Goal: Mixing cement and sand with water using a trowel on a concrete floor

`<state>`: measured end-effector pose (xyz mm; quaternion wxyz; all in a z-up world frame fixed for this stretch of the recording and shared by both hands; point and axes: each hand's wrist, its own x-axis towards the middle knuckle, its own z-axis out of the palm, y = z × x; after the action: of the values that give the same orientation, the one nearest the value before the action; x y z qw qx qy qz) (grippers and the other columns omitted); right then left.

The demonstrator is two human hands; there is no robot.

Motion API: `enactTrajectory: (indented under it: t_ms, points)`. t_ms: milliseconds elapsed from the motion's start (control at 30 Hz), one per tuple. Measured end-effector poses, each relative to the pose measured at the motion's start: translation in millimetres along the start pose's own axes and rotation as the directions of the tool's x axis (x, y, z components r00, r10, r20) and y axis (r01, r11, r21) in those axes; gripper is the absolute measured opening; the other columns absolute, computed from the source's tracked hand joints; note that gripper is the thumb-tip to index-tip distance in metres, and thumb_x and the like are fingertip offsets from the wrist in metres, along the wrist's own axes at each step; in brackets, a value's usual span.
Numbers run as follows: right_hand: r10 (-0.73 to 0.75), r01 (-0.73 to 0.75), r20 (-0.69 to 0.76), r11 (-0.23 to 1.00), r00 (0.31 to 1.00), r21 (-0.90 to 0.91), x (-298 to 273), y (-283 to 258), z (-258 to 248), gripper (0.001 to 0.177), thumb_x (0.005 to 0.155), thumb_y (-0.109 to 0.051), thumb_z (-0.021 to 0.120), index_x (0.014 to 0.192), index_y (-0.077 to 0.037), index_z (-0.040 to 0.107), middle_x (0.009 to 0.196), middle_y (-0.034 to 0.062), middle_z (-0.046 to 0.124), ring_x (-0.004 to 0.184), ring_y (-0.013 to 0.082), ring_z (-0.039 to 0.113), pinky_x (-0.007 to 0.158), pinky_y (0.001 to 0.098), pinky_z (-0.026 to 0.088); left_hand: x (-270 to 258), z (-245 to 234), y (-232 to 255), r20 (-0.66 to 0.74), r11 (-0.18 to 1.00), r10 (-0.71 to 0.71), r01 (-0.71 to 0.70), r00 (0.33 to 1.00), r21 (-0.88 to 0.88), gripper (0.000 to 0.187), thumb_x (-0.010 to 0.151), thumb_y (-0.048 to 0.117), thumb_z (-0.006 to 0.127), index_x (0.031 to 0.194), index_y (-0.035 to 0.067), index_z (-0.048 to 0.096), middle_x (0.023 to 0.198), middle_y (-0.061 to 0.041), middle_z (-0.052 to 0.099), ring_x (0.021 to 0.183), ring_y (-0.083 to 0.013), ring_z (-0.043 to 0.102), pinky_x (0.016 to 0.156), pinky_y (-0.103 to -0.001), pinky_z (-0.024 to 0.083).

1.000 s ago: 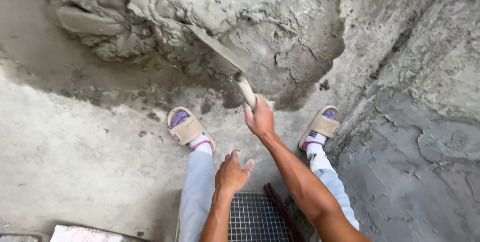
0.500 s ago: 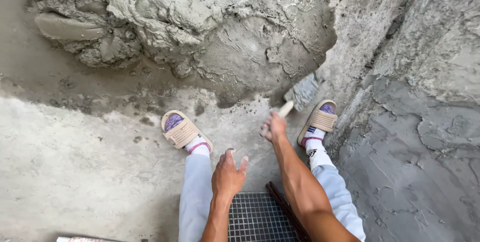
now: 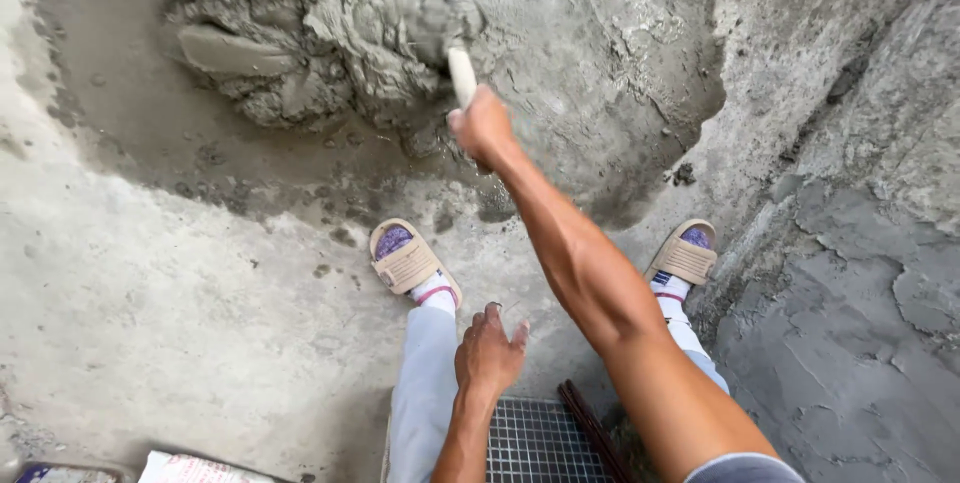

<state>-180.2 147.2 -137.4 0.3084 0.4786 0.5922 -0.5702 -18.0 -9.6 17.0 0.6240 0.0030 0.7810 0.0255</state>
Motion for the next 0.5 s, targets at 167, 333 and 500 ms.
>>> enactTrajectory:
  t_ms: [167,333,500]
  points:
    - [-0.543,0.499,-0.126,0.824,0.830,-0.267,-67,4,18,0.006,0.086,-0.002,0.037,0.090,0.003,0.036,0.059,0.0072,0.051,0.035,0.0181,0.046,0.022,0.0304,0.040,3,-2,7,-0.003,0.999,0.037,-0.037,0.999,0.012,0.049,0.086,0.042,0.049,0.120,0.008,0.042,0.109,-0.014,0.054,0.097,-0.0326,0.057,0.080,-0.044,0.047]
    - [-0.215,0.153,-0.076,0.864,0.974,-0.480,-34,40,52,0.014,0.093,-0.015,0.029,0.101,-0.006,0.035,0.075,0.0116,0.057,0.063,0.0294,0.056,0.054,0.0472,0.044,6,10,0,-0.067,0.999,0.047,-0.045,0.997,0.031,0.050,0.084,0.044,0.050,0.119,0.010,0.043,0.106,-0.013,0.055,0.093,-0.0338,0.058,0.076,-0.046,0.048]
    - [-0.357,0.259,-0.106,0.824,0.928,-0.504,-42,73,32,0.019,0.089,-0.021,0.033,0.103,-0.010,0.039,0.081,0.0206,0.058,0.071,0.0436,0.057,0.063,0.0551,0.042,0,34,-11,-0.076,0.995,0.096,-0.094,0.992,0.039,0.059,0.083,0.049,0.048,0.125,0.008,0.042,0.110,-0.015,0.054,0.092,-0.0359,0.057,0.076,-0.046,0.048]
